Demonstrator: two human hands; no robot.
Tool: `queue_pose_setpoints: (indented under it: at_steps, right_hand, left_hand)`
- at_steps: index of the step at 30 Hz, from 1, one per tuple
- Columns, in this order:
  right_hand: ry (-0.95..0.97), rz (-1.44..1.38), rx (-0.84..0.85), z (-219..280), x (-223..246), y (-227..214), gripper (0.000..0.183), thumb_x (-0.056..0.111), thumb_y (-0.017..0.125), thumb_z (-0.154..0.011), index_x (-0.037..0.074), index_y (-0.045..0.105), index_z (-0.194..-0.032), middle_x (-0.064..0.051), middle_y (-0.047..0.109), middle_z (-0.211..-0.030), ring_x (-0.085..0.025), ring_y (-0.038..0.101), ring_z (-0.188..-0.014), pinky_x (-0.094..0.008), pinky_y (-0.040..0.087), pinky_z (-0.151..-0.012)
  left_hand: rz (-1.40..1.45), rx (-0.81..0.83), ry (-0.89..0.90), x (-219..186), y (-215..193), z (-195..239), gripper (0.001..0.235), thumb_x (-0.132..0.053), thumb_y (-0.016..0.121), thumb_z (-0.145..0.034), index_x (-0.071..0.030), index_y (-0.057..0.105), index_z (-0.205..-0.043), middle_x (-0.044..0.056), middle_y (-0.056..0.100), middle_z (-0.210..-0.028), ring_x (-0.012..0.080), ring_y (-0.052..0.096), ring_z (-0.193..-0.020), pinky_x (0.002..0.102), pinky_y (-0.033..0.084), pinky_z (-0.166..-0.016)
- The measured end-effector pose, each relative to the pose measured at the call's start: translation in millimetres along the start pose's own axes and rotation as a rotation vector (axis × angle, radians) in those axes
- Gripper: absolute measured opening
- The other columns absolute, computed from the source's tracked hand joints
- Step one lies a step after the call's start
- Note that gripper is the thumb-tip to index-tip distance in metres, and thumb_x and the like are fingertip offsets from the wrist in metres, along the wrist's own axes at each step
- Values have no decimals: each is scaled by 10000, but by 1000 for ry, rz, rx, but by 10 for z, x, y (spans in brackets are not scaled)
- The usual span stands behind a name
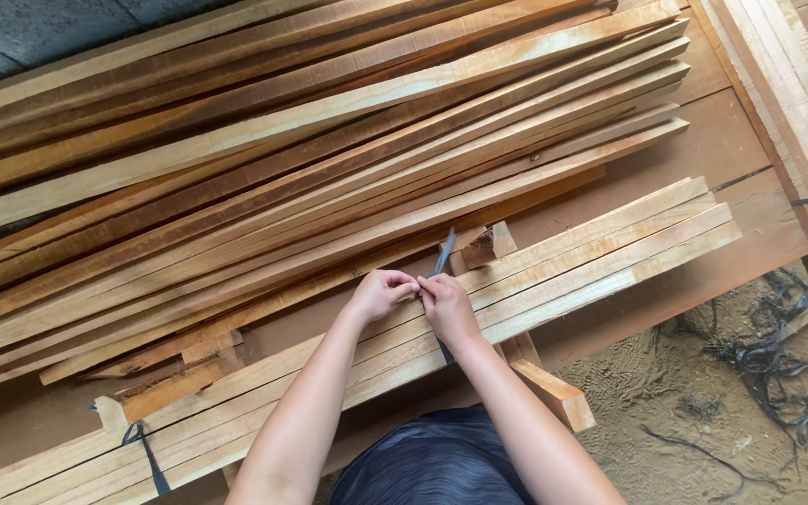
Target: The person aligns several thin wooden planks on a wooden workbench, then uses black plastic straps to tie the planks together into a bundle. The person secures the straps by wrapping and knotting them around the wood.
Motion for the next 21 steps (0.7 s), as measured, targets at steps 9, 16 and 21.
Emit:
queue_pose_setpoints:
  at_steps: [9, 16, 21]
  right_hand:
    - [157, 194, 126, 18, -136, 90, 215, 187, 627, -966, 7, 745, -970, -166, 715, -957, -348, 679, -930, -446, 544, -860]
    - [564, -138, 402, -19, -477, 250, 311, 291, 627, -967, 29, 784, -1028, -142, 774, -894, -211, 726, -818, -360, 556, -786]
    - [709, -328, 410, -20, -569, 300, 317, 324, 631, -953, 43, 769, -904, -12, 687, -729, -98, 604, -674, -297, 511, -650]
  left_hand:
    - [71, -10, -9, 69, 67, 44, 235, -267, 763, -904, -57, 807, -1000, 63, 799, -891, 122, 695, -775, 286, 567, -754]
    - [168, 36, -17, 235, 115, -31, 218, -239, 730, -927, -65, 796, -1040, 17, 805, -951, 88, 724, -855, 259, 570, -825]
    - [275, 102, -118, 272, 132, -54, 222, -238, 737, -923, -70, 797, -1055, 31, 793, -991, 108, 704, -925, 276, 551, -884]
Point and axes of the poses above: each hand's wrist, its own z-axis away from the middle knuckle, its own y-axis out of the palm, x = y × z, the point moved 3 cm from there along -z, towards the middle knuckle
